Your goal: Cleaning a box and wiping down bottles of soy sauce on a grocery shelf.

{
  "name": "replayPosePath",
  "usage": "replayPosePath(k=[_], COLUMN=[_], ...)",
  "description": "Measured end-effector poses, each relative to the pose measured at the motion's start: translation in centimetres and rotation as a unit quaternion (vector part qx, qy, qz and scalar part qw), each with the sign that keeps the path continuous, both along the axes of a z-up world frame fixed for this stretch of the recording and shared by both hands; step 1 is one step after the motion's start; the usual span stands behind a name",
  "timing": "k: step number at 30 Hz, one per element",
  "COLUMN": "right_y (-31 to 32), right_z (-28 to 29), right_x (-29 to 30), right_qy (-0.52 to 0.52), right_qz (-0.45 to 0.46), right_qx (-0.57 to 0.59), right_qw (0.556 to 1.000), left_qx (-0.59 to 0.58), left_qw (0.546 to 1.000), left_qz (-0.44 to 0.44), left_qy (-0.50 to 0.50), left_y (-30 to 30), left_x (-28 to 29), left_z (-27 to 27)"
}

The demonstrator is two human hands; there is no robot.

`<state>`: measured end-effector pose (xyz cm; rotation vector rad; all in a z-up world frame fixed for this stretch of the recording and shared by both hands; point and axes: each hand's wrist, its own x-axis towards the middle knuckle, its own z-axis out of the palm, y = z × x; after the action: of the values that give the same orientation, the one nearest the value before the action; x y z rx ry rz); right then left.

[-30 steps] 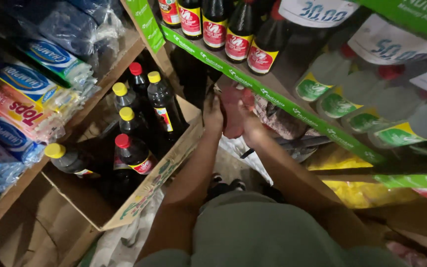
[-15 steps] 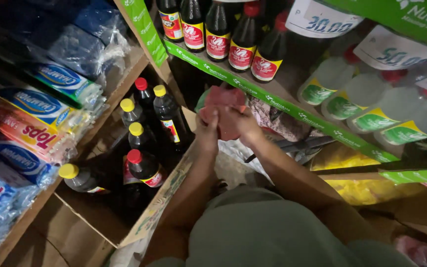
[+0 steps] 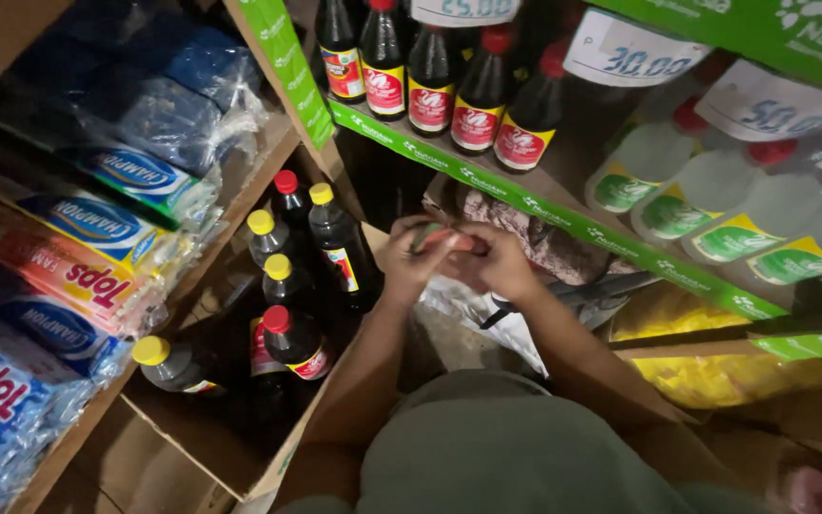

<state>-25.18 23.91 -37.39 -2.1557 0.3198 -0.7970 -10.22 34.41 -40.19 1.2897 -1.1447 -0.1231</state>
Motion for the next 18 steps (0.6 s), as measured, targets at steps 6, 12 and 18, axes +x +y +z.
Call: replayPosePath(k=[6, 12, 18], right_y=[-0.9, 0.4, 3.2], right_z=[-0.8, 3.4, 9.0], right_x=[1.9, 6.1, 12.6], right_qy=[0.053, -0.147, -0.096], right_qz=[-0.026, -0.031, 0.194], right_qx=[0.314, 0.532, 0.546], right_qw=[0.948, 0.833, 0.809], left_qx=[-0.071, -0.122, -0.089], left_qw=[0.840, 0.798, 0.866], left_qz=[-0.007, 0.061, 0.080], left_qy=[0.537, 0.587, 0.486], left_y=[1.4, 6.8, 9.7], left_x=[3.3, 4.9, 4.6], left_z=[-5.9, -2.9, -5.1])
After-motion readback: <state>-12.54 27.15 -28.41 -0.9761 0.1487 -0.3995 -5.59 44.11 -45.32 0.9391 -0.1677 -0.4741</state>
